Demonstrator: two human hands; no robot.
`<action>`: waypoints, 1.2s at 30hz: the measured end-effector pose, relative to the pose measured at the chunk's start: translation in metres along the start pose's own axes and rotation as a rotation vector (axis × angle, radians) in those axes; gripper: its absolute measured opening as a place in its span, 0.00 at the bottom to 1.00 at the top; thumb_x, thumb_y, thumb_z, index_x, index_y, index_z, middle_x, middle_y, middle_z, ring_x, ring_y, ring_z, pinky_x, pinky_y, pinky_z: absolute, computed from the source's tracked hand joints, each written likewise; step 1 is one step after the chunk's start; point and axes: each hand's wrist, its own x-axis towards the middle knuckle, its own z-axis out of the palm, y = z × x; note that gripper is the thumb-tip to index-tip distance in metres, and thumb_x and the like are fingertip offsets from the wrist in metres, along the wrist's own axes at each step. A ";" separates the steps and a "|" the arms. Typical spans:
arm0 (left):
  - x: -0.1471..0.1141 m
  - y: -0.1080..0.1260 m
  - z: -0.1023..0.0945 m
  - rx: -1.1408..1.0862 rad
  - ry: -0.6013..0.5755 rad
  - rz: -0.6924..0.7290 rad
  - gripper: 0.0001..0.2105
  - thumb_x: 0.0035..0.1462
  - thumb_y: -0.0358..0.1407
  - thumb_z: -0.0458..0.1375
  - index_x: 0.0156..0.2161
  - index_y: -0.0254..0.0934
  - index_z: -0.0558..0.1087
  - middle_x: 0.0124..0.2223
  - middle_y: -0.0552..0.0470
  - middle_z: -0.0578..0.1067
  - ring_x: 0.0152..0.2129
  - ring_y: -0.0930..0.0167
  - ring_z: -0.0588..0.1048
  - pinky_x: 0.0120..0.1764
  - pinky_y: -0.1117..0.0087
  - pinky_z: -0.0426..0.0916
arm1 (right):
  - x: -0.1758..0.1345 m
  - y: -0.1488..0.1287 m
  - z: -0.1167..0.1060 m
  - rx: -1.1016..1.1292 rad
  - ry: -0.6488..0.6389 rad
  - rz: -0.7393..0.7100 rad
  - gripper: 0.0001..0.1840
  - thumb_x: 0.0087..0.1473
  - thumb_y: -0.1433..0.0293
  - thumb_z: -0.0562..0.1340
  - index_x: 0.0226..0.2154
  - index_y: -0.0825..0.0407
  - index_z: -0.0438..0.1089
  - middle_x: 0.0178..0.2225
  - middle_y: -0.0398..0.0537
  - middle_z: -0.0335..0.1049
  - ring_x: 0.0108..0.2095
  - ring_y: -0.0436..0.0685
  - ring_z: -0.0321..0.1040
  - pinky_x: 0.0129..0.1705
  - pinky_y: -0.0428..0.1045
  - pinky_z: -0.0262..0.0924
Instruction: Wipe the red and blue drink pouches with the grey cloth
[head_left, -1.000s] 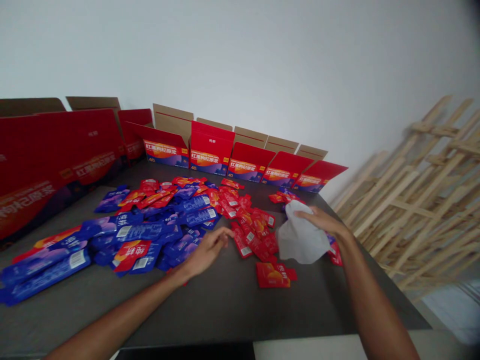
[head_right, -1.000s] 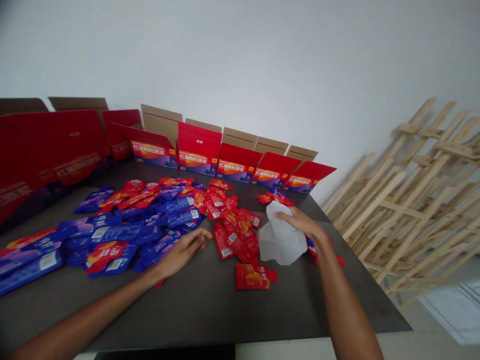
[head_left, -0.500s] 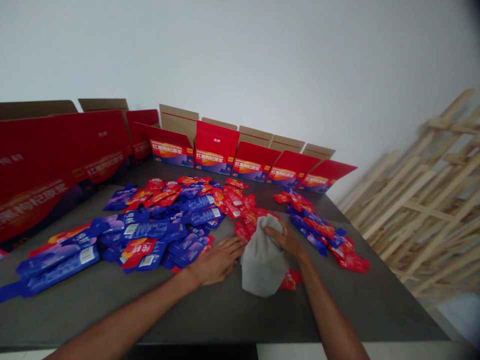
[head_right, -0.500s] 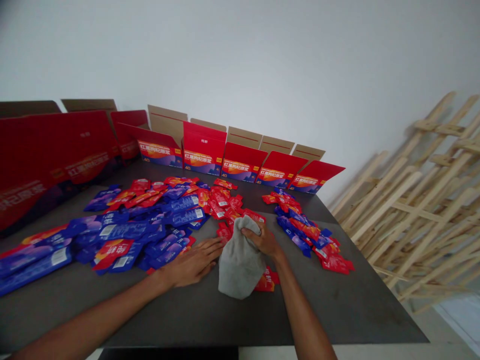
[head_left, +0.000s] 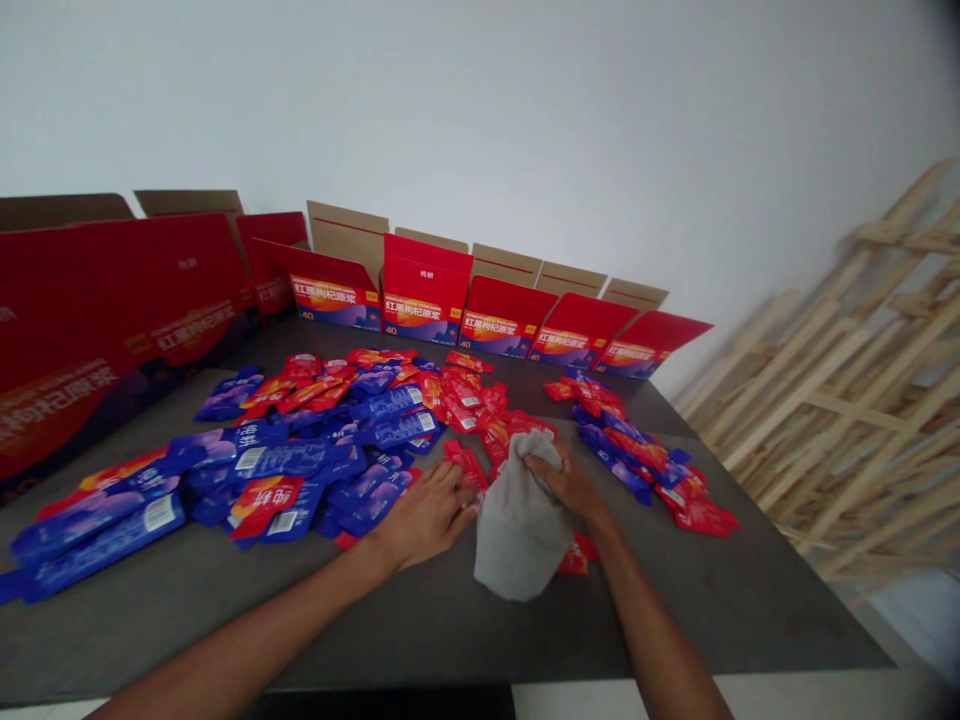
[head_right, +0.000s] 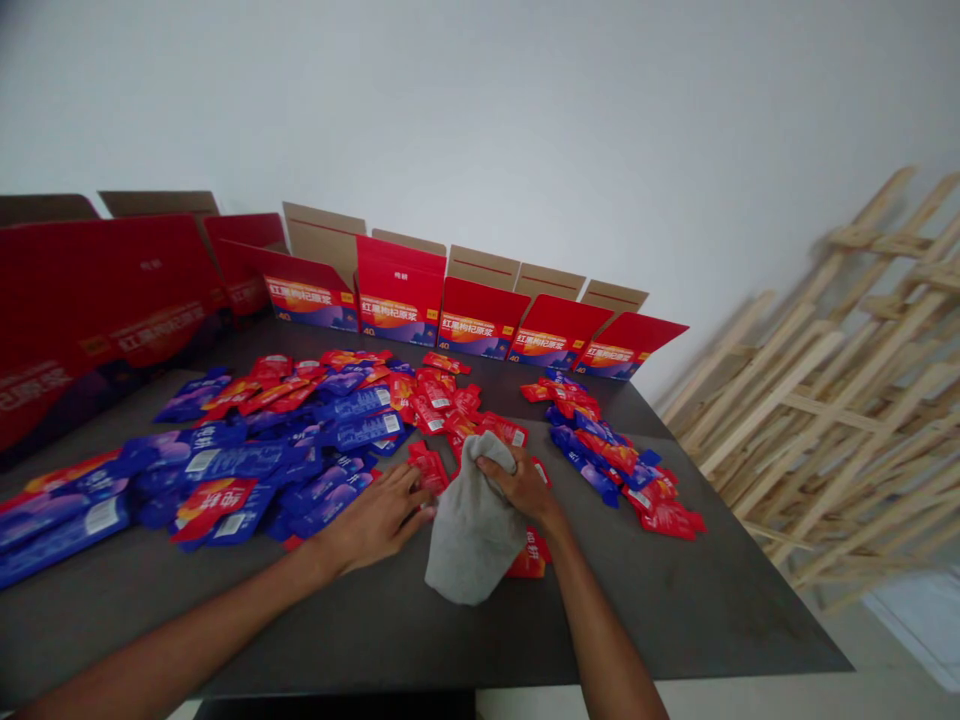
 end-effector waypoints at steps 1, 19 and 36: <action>0.000 -0.002 0.000 0.030 0.010 -0.042 0.18 0.67 0.42 0.44 0.45 0.37 0.75 0.44 0.42 0.70 0.46 0.60 0.68 0.52 0.54 0.63 | -0.001 -0.005 0.000 -0.010 -0.046 -0.052 0.17 0.53 0.53 0.63 0.30 0.50 0.73 0.29 0.44 0.73 0.31 0.55 0.69 0.33 0.48 0.62; 0.003 0.001 0.016 0.023 0.026 -0.135 0.21 0.61 0.37 0.50 0.59 0.38 0.66 0.63 0.39 0.64 0.60 0.55 0.59 0.62 0.44 0.46 | -0.011 -0.035 0.008 -0.082 -0.145 -0.226 0.16 0.55 0.57 0.61 0.22 0.49 0.67 0.21 0.41 0.63 0.23 0.52 0.59 0.25 0.48 0.55; 0.002 0.001 0.017 0.033 0.127 -0.305 0.28 0.62 0.31 0.43 0.67 0.30 0.51 0.53 0.35 0.69 0.49 0.56 0.66 0.52 0.49 0.58 | -0.006 -0.019 0.020 0.101 0.238 -0.080 0.20 0.56 0.51 0.60 0.33 0.51 0.71 0.30 0.46 0.72 0.32 0.56 0.69 0.35 0.49 0.63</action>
